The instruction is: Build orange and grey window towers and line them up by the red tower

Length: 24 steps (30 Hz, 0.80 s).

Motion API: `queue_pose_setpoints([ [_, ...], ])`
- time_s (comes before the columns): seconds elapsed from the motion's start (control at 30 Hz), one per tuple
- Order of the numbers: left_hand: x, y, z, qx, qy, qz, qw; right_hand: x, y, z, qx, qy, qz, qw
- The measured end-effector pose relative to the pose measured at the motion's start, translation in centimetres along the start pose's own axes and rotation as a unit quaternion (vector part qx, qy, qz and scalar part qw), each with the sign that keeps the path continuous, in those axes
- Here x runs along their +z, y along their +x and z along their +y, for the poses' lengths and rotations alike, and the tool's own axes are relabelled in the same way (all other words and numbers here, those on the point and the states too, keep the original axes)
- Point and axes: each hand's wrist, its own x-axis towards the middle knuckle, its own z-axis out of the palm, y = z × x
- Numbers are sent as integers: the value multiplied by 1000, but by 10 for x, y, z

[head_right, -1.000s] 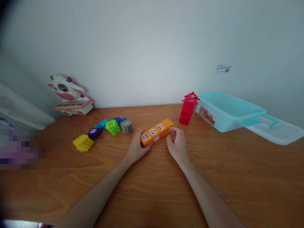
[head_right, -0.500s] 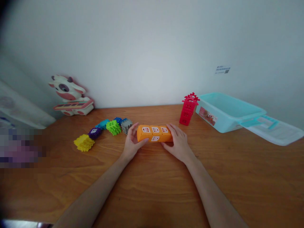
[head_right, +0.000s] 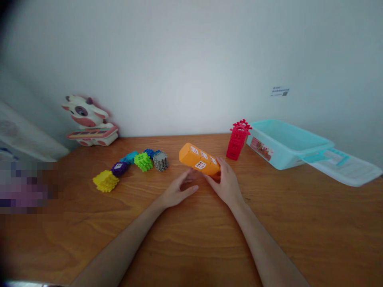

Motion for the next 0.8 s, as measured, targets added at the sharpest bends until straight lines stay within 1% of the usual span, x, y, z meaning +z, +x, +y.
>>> queue_pose_setpoints([
  [0.1, 0, -2, 7, 55, 94, -23, 994, -1, 3, 1, 15, -45, 53, 997],
  [0.17, 0, -1, 9, 73, 122, -29, 989, -1, 5, 0, 27, -53, 67, 996],
  [0.27, 0, 2, 10, 73, 130, -23, 989, -2, 8, -1, 70, -47, 56, 995],
  [0.37, 1, 3, 9, 72, 133, -22, 988, 0, 12, -1, 143, -77, 31, 986],
  [0.43, 2, 3, 8, 74, 134, -24, 988, 3, 17, -1, 180, -103, 27, 978],
  [0.5, 2, 3, 8, 75, 136, -27, 987, 9, 24, -1, 195, -131, 35, 971],
  [0.63, 2, 3, 6, 78, 141, -30, 986, 25, 43, -5, 199, -193, 44, 960],
  [0.8, 3, 3, 1, 75, 156, -36, 984, 39, 64, -7, 257, -221, 32, 940],
])
